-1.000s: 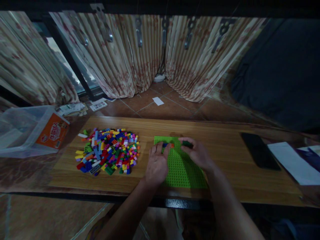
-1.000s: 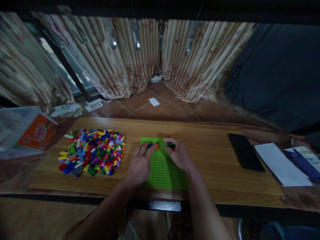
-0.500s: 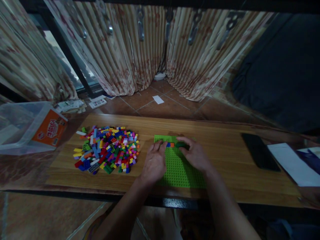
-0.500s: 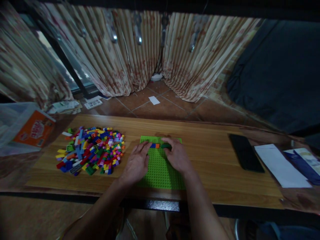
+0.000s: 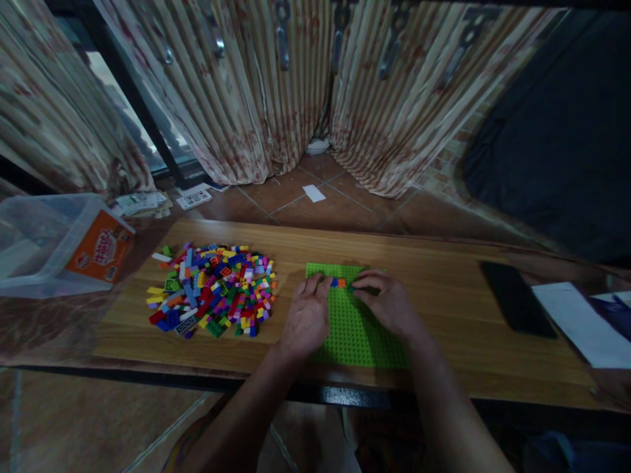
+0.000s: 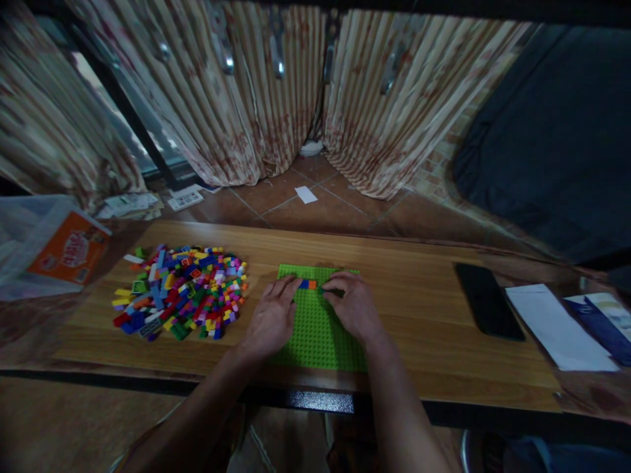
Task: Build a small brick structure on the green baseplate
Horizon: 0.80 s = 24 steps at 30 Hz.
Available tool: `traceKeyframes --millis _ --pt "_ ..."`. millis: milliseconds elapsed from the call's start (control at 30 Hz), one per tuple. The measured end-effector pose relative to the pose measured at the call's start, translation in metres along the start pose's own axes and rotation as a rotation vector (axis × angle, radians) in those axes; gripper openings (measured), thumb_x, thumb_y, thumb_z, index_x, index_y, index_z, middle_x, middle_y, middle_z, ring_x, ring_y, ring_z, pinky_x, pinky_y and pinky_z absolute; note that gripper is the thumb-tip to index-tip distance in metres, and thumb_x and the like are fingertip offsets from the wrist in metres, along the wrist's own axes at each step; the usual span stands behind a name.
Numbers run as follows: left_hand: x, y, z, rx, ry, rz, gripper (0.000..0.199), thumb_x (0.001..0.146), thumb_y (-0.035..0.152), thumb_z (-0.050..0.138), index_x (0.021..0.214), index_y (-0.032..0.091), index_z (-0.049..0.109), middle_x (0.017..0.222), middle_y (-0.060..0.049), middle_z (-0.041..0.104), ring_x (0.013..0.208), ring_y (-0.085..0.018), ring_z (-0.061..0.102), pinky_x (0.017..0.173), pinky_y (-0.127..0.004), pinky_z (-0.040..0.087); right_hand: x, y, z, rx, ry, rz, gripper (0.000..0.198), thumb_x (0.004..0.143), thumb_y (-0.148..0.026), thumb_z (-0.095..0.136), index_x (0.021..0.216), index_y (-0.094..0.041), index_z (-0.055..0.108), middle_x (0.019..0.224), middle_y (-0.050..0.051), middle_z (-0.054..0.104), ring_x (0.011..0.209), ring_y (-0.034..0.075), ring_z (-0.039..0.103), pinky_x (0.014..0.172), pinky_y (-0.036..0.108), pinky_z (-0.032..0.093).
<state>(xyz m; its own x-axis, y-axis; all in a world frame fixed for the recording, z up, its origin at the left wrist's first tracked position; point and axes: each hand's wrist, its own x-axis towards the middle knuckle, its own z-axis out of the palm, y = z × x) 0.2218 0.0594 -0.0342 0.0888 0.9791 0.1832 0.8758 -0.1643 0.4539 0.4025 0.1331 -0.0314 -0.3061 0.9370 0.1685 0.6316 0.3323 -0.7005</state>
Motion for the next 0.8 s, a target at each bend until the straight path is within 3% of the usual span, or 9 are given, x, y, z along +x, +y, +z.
traceKeyframes --millis 200,400,800 --pt "-0.0005 0.0008 -0.0009 0.005 -0.004 -0.003 0.05 0.087 0.01 0.042 0.137 0.009 0.047 0.137 -0.016 0.052 0.128 -0.025 0.044 0.109 -0.042 0.038 -0.0011 -0.0064 -0.003 0.006 -0.046 0.077 0.029 0.074 -0.02 0.069 0.103 -0.023 0.072 0.099 0.005 0.069 0.083 0.019 0.064 0.081 0.039 0.052" --pt "-0.0005 0.0029 -0.0026 0.017 -0.036 -0.016 0.052 0.087 0.01 0.043 0.139 0.01 0.046 0.138 -0.016 0.05 0.127 -0.025 0.045 0.11 -0.041 0.037 0.0027 -0.0033 -0.005 -0.003 -0.102 -0.017 0.011 0.079 -0.022 0.065 0.085 -0.023 0.074 0.098 0.006 0.067 0.091 0.02 0.062 0.089 0.039 0.048" --pt "0.0004 0.0024 -0.0011 0.055 -0.068 -0.015 0.059 0.082 0.008 0.046 0.141 0.011 0.044 0.14 -0.017 0.046 0.128 -0.028 0.042 0.11 -0.043 0.034 0.0077 -0.0057 0.0043 -0.009 -0.046 -0.022 0.01 0.08 -0.02 0.063 0.089 -0.02 0.069 0.089 0.003 0.064 0.079 0.017 0.058 0.078 0.034 0.047"
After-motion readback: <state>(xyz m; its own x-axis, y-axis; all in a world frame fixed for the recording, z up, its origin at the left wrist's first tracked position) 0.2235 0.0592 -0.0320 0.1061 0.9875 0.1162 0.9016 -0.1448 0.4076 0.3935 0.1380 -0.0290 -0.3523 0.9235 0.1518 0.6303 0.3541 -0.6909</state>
